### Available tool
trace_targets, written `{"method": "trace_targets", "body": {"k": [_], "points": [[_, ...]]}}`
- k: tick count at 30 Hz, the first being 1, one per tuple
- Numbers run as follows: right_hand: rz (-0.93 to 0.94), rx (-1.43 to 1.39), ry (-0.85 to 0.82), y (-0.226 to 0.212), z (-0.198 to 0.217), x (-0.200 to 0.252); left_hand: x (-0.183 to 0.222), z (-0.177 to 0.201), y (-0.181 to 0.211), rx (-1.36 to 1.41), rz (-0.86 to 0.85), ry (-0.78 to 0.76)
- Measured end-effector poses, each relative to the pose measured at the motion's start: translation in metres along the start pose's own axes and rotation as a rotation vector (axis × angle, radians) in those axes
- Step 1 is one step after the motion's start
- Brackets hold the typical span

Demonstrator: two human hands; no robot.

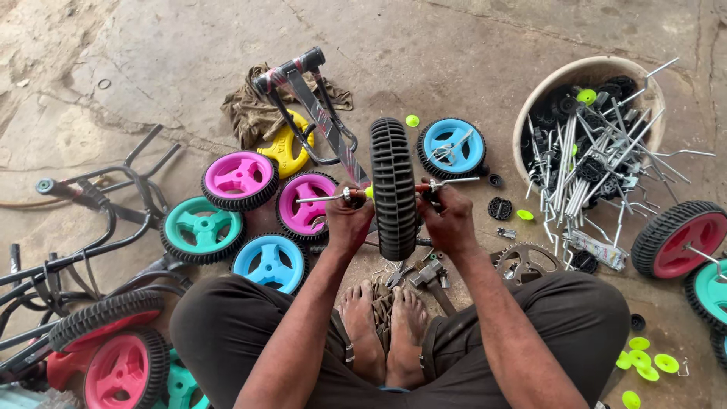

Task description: The person assembles a tricycle wheel by inserting an axle, adding washers and nuts, and tightening them with a wrench. They then attach the completed wheel to the tricycle frame and secure it.

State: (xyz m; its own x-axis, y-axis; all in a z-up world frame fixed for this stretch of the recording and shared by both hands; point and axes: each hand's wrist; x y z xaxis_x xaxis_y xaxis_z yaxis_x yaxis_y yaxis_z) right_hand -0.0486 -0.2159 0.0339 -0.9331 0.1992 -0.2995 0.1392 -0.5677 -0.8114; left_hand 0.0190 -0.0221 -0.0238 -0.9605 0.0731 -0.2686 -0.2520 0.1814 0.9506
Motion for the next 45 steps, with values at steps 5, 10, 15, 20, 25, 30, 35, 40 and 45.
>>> {"method": "trace_targets", "body": {"k": [5,10,15,20,25,30,35,40,45], "points": [[-0.002,-0.056,-0.082,-0.001,0.009,-0.003,-0.002,-0.004,-0.002,-0.034,0.038,0.036],[0.066,0.093,-0.103,-0.008,0.016,0.0,0.002,0.001,0.001,-0.061,0.061,-0.032],[0.116,0.199,-0.051,-0.01,0.016,0.0,0.008,0.007,0.008,0.053,0.004,-0.102],[0.047,0.207,-0.021,-0.011,0.014,0.0,0.007,0.001,-0.003,0.105,0.091,-0.023],[0.046,0.092,-0.026,-0.02,0.012,-0.001,0.005,0.001,-0.012,0.277,0.05,-0.035],[0.04,0.027,-0.021,-0.03,0.011,-0.002,0.005,0.002,-0.002,0.328,0.121,-0.002],[-0.041,-0.008,-0.036,-0.028,0.011,-0.002,0.005,0.003,0.005,0.365,0.13,0.014],[0.009,0.038,-0.019,-0.026,0.009,-0.002,0.004,0.0,-0.001,0.338,0.125,0.039],[-0.033,0.021,-0.025,-0.023,0.008,-0.001,0.006,0.0,-0.003,0.213,0.042,0.026]]}}
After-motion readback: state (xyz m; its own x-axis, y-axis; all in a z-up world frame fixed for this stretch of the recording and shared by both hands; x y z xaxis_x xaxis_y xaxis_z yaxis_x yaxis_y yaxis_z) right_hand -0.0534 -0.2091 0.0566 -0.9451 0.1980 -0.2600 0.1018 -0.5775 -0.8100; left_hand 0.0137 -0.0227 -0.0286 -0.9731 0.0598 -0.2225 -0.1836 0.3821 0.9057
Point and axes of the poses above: each hand's wrist, its own x-axis away from the middle knuckle, its own z-axis out of the back of the hand, y = z × x, and after that the axes turned 1 degree about -z, right-handed
